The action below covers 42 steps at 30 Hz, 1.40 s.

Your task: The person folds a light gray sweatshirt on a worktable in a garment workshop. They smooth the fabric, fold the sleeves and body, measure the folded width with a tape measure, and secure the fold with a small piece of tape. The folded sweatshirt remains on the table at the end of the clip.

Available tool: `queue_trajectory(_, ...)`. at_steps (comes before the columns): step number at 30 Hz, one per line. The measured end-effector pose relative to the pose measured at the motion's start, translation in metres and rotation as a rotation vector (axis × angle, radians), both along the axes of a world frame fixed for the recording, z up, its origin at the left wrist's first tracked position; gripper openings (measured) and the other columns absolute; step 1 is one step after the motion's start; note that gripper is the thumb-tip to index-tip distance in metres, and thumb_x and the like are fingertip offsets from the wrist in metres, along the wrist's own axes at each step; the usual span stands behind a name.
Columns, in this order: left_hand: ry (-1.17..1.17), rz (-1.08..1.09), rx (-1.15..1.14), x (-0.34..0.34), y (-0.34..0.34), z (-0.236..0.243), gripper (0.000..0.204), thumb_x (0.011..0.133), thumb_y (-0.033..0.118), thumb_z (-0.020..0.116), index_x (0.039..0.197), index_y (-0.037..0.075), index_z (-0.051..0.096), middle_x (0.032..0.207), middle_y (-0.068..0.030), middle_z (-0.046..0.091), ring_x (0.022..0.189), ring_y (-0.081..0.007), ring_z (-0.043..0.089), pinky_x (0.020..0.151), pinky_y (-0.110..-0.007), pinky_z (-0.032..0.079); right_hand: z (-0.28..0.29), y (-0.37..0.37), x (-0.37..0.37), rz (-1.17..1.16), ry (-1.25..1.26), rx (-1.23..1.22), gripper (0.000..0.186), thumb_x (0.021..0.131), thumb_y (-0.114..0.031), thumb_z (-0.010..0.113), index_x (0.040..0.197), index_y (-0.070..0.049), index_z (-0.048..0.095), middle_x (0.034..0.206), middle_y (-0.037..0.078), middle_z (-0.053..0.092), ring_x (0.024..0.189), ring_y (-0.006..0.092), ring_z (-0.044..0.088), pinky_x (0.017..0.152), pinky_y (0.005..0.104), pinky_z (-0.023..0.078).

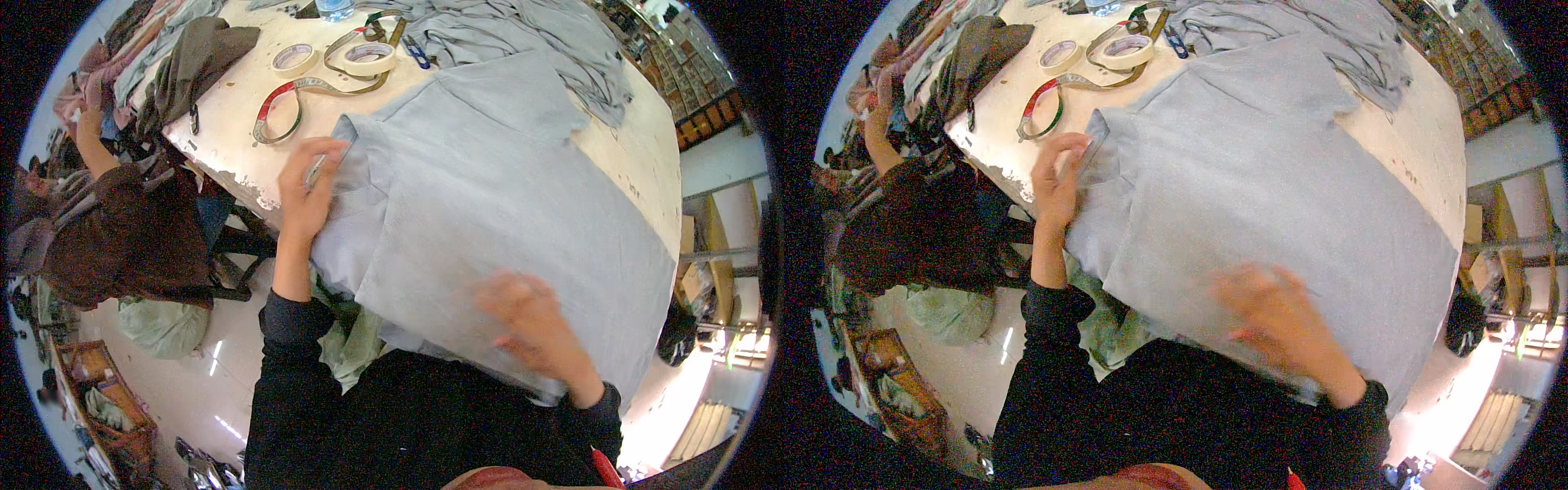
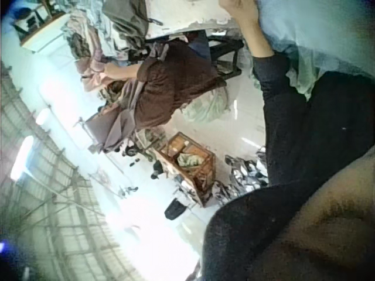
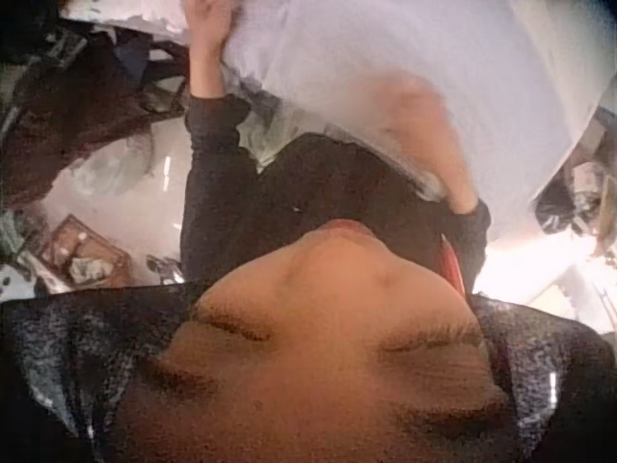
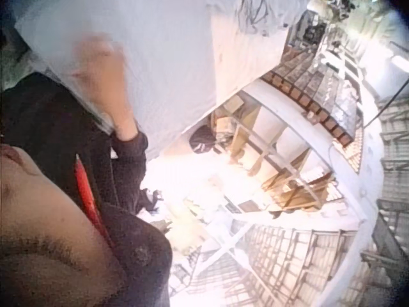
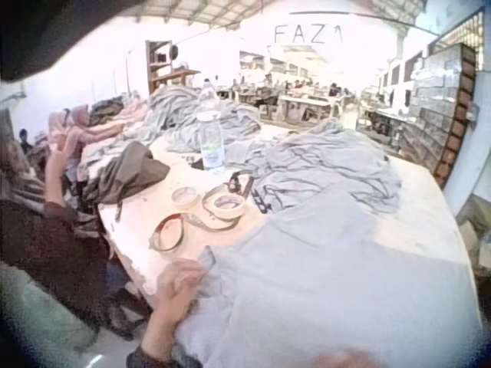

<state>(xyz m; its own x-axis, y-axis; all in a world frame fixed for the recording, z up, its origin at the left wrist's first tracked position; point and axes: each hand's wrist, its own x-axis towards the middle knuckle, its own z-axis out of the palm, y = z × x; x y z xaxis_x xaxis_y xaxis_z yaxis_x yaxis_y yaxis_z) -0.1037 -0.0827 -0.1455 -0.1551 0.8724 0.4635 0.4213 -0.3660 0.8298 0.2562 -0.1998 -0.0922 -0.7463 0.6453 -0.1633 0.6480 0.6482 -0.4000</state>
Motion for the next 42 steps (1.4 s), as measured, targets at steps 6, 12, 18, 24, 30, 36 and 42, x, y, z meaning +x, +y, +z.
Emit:
queue_trajectory(6,0.627,-0.074,0.021,0.028,-0.079,0.021,0.051,0.090,0.037,0.061,0.137,0.018,0.053,0.141,-0.0069,0.051,0.135,-0.0271,0.041,0.110,-0.044,0.025,-0.008,-0.109,0.143,-1.105,-0.122,0.399,0.059,0.102,-0.043,0.035,0.152,-0.012,0.032,0.156,0.015,0.030,0.146,0.0324,0.025,0.118,0.0471,0.015)
queue_trajectory(12,1.052,-0.104,-0.147,0.071,-0.055,-0.008,0.068,0.093,0.044,0.054,0.150,0.014,0.035,0.159,-0.0076,0.028,0.146,-0.0299,0.026,0.114,-0.051,0.019,-0.069,-0.140,0.209,-1.381,-0.418,0.361,0.058,0.102,-0.045,0.037,0.154,-0.023,0.027,0.160,0.014,0.023,0.147,0.0322,0.020,0.118,0.0479,0.012)
queue_trajectory(18,0.133,0.126,0.221,0.036,-0.054,-0.040,0.053,0.087,0.013,0.057,0.138,0.008,0.046,0.146,-0.0115,0.042,0.131,-0.0301,0.044,0.108,-0.041,0.030,-0.050,-0.147,0.234,-1.117,0.014,0.318,0.074,0.094,-0.058,0.046,0.154,-0.018,0.028,0.159,0.016,0.023,0.147,0.0328,0.021,0.118,0.0505,0.012)
queue_trajectory(24,-0.534,0.172,0.033,-0.014,-0.153,-0.128,0.090,0.058,-0.003,0.047,0.146,0.010,0.030,0.149,-0.0069,0.034,0.138,-0.0305,0.034,0.112,-0.044,0.026,-0.059,-0.248,0.205,-0.848,-0.233,0.407,0.089,0.075,-0.049,0.067,0.151,-0.014,0.035,0.158,0.016,0.029,0.146,0.0346,0.024,0.118,0.0513,0.015)
queue_trajectory(30,-0.508,-0.258,-0.831,0.000,-0.156,-0.182,0.077,0.075,0.010,0.080,0.140,0.000,0.041,0.139,-0.0103,0.049,0.128,-0.0253,0.046,0.107,-0.037,0.036,-0.077,-0.268,0.208,-0.808,-0.384,0.553,0.084,0.062,-0.016,0.067,0.144,-0.017,0.047,0.157,0.012,0.032,0.145,0.0342,0.028,0.117,0.0526,0.017)
queue_trajectory(36,-0.528,-0.216,-0.842,-0.004,-0.179,-0.182,0.065,0.085,0.026,0.074,0.137,-0.004,0.048,0.134,-0.0119,0.055,0.125,-0.0248,0.049,0.108,-0.038,0.036,-0.052,-0.264,0.187,-0.980,-0.211,0.463,0.089,0.056,-0.006,0.064,0.142,-0.022,0.050,0.156,0.010,0.033,0.145,0.0319,0.028,0.117,0.0488,0.018)
queue_trajectory(42,-0.736,0.042,-0.702,-0.039,-0.211,-0.075,0.050,0.089,0.031,0.065,0.123,-0.005,0.057,0.116,-0.0118,0.064,0.102,-0.0236,0.062,0.090,-0.037,0.048,-0.033,-0.250,0.193,-1.060,-0.179,0.252,0.076,0.057,-0.003,0.060,0.131,-0.021,0.062,0.150,0.007,0.044,0.139,0.0302,0.036,0.113,0.0448,0.026)
